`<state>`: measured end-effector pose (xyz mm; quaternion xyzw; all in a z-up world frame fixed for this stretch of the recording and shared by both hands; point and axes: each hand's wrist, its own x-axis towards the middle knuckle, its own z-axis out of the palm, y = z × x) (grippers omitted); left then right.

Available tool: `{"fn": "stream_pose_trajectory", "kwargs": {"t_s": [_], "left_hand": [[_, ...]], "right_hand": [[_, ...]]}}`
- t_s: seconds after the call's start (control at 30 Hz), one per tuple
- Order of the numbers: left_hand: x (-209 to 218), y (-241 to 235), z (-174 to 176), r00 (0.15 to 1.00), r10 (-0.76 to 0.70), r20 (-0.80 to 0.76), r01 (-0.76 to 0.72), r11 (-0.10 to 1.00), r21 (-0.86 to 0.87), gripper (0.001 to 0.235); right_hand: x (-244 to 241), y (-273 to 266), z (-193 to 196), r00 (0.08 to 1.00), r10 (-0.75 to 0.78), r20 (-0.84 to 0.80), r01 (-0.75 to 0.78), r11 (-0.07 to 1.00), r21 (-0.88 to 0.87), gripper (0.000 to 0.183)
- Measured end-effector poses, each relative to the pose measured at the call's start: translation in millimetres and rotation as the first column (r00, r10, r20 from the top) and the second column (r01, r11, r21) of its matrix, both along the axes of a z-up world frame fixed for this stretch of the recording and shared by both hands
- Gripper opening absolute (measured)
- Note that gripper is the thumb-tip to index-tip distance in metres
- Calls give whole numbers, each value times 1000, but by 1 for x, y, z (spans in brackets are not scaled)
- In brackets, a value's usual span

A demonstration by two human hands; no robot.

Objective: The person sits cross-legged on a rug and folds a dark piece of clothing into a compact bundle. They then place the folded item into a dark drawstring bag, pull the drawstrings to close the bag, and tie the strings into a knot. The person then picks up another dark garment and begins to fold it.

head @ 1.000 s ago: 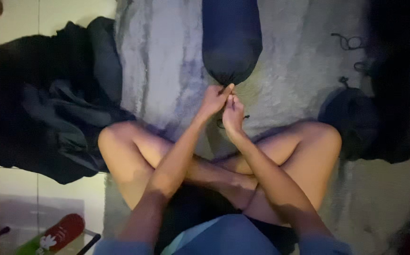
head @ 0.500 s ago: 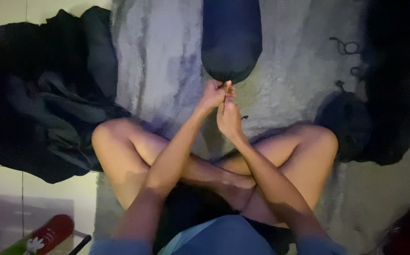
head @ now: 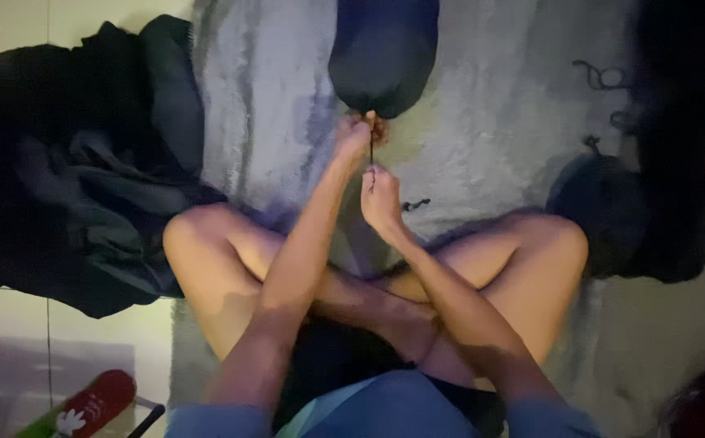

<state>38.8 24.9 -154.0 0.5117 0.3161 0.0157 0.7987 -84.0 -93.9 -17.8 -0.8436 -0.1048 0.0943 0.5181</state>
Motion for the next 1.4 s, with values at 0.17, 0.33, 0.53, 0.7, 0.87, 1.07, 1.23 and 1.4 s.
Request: {"fn": "stream_pose_trajectory", "kwargs": {"t_s": [0.17, 0.33, 0.53, 0.7, 0.87, 1.07, 1.23, 1.4], "left_hand": [[-32, 16, 67, 951, -278, 133, 237, 936, 259, 37], [-86, 47, 163, 897, -439, -59, 315, 540, 781, 43], [-154, 18, 245, 813, -579, -58, 333, 380, 863, 16], [-174, 1, 229, 670, -738, -84, 416, 279, 866, 18], [-161, -3, 213, 613, -788, -47, 410, 267, 872, 34], [-154, -4, 160, 610, -771, -185, 516, 209, 831, 19], [-153, -1, 165, 616, -769, -171, 440, 156, 885, 28], [-155, -3, 182, 758, -645, 95, 295, 470, 832, 11]], "right_hand": [[-1, -20, 20, 984, 156, -88, -150, 986, 67, 45], [31, -74, 87, 901, 376, -219, -413, 896, -164, 55], [34, -111, 75, 778, 513, -363, -627, 585, -515, 72], [31, -104, 89, 859, 460, -224, -501, 845, -187, 12], [29, -103, 85, 894, 432, -120, -448, 855, -261, 22], [17, -86, 94, 888, 419, -189, -459, 790, -406, 29], [15, -85, 102, 899, 407, -162, -436, 802, -409, 13], [34, -89, 8, 928, 343, -144, -350, 936, -26, 10]]}}
